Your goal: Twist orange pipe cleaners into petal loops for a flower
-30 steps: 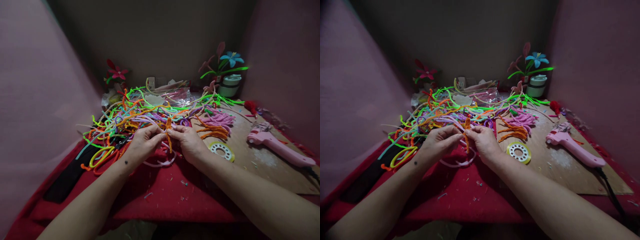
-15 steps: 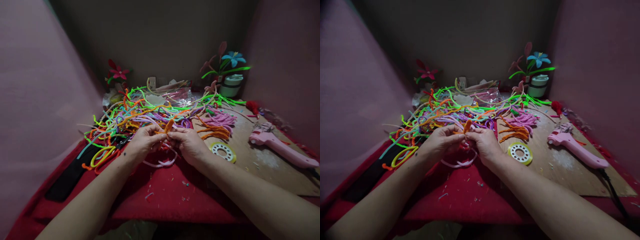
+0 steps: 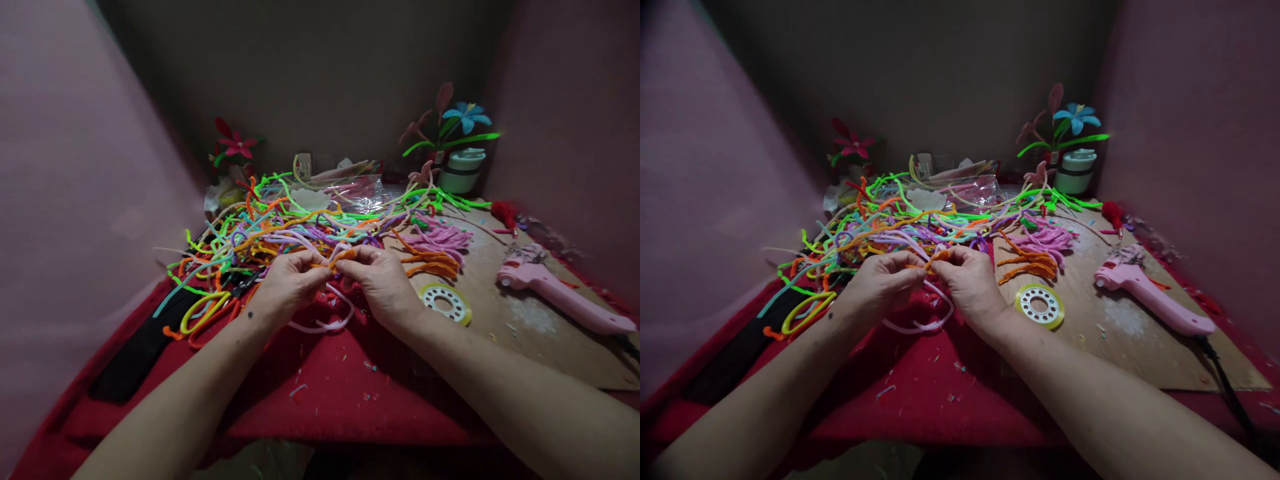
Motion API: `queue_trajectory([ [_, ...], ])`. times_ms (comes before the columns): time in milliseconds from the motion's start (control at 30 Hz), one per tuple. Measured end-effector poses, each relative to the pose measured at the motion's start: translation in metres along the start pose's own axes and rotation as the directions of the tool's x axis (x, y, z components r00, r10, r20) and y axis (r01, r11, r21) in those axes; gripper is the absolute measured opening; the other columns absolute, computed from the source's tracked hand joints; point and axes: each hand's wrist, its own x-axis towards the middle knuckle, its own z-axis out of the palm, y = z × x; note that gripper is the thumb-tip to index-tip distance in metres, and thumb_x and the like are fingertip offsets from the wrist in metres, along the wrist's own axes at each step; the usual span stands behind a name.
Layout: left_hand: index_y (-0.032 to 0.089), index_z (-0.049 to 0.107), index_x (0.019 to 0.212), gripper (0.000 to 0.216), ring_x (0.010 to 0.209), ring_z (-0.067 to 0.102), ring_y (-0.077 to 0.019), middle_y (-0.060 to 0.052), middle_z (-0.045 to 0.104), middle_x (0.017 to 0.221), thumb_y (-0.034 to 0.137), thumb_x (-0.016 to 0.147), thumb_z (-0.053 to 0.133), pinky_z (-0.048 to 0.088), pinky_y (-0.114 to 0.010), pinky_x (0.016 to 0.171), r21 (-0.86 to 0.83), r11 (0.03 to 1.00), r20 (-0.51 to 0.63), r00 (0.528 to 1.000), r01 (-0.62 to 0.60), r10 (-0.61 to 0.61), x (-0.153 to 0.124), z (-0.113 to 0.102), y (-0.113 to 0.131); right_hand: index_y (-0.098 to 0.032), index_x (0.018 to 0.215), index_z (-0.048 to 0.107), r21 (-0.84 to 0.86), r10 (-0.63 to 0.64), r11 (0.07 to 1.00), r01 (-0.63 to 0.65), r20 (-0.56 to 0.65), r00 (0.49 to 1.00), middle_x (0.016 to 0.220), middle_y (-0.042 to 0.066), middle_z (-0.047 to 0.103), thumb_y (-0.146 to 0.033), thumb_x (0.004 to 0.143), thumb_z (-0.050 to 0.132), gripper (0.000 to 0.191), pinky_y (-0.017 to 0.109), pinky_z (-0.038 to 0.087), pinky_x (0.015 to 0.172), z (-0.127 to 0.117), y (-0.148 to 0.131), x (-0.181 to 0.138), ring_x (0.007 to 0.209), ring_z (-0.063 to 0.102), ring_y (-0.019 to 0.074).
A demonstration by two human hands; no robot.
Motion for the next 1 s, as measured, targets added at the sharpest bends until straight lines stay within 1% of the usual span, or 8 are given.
queue_trajectory([
  [67,0.015,0.054,0.065,0.014,0.035,0.028,-0.0017,0.009,0.04,0.042,0.024,0.065,0.064,0.018,-0.015,0.036,0.005,1.0,-0.04,0.999,-0.016,0.016,-0.001,0.002,0.0,-0.017,0.07,0.063,-0.227,-0.19,0.957,0.183,-0.007,0.982,0.07,0.002,0.061,-0.016,0.07,0.056,0.007,0.027,0.043,0.066,0.001,-0.001,-0.004,0.065,0.055,0.0136],
  [133,0.014,0.052,0.062,0.014,0.036,0.028,-0.0017,0.009,0.04,0.043,0.023,0.063,0.064,0.019,-0.015,0.037,0.006,0.999,-0.052,0.998,-0.039,0.039,-0.002,0.004,0.0,-0.019,0.068,0.063,-0.432,-0.396,0.82,0.375,0.046,0.917,0.074,0.004,0.062,-0.012,0.072,0.053,0.012,0.029,0.043,0.073,0.002,-0.002,-0.009,0.074,0.057,0.0163],
  [200,0.015,0.051,0.06,0.014,0.036,0.029,-0.0017,0.009,0.041,0.043,0.022,0.063,0.063,0.02,-0.015,0.037,0.012,0.999,-0.052,0.997,-0.049,0.049,-0.002,0.005,-0.001,-0.019,0.068,0.063,-0.527,-0.471,0.726,0.441,0.085,0.878,0.075,0.005,0.062,-0.011,0.073,0.051,0.015,0.028,0.042,0.073,0.002,-0.002,-0.011,0.075,0.057,0.0169],
  [400,0.014,0.052,0.062,0.016,0.035,0.028,-0.0014,0.008,0.04,0.042,0.025,0.065,0.064,0.019,-0.014,0.036,0.019,1.0,-0.041,0.999,-0.023,0.024,-0.002,0.005,-0.001,-0.018,0.065,0.062,-0.51,-0.285,0.815,0.273,0.057,0.957,0.062,0.001,0.059,-0.02,0.08,0.047,0.021,0.025,0.038,0.06,0.0,-0.003,-0.008,0.059,0.051,0.0133],
  [633,0.015,0.049,0.061,0.026,0.033,0.023,-0.0008,0.009,0.036,0.04,0.031,0.062,0.07,0.016,-0.014,0.034,-0.102,0.994,-0.008,0.999,0.041,-0.042,-0.007,0.003,0.002,-0.018,0.064,0.06,-0.474,-0.278,0.835,0.279,0.075,0.958,0.06,0.0,0.055,-0.027,0.083,0.047,0.025,0.023,0.034,0.054,-0.002,0.0,-0.005,0.056,0.045,0.0117],
  [767,0.015,0.05,0.06,0.024,0.033,0.024,-0.0007,0.009,0.036,0.04,0.029,0.063,0.069,0.016,-0.014,0.034,-0.085,0.995,-0.009,0.998,0.054,-0.055,-0.005,0.001,0.003,-0.019,0.071,0.064,-0.389,-0.283,0.877,0.282,0.056,0.958,0.067,0.001,0.061,-0.02,0.08,0.049,0.017,0.023,0.041,0.062,0.0,-0.002,-0.005,0.063,0.054,0.013],
  [900,0.015,0.051,0.06,0.02,0.033,0.024,-0.001,0.009,0.036,0.04,0.027,0.065,0.066,0.017,-0.014,0.034,-0.052,0.998,-0.027,0.999,0.035,-0.037,-0.003,0.0,0.001,-0.019,0.079,0.068,-0.273,-0.189,0.945,0.182,-0.001,0.982,0.073,0.002,0.067,-0.018,0.075,0.055,0.014,0.025,0.045,0.062,-0.001,-0.003,-0.002,0.063,0.059,0.0143],
  [1000,0.015,0.052,0.06,0.016,0.034,0.028,-0.0014,0.009,0.038,0.041,0.024,0.066,0.063,0.019,-0.014,0.035,0.028,1.0,-0.04,0.999,0.006,-0.005,-0.003,0.002,-0.002,-0.019,0.078,0.07,-0.312,-0.183,0.936,0.161,-0.042,0.982,0.073,0.002,0.069,-0.018,0.074,0.056,0.015,0.027,0.047,0.062,-0.003,-0.001,-0.001,0.064,0.06,0.0156],
])
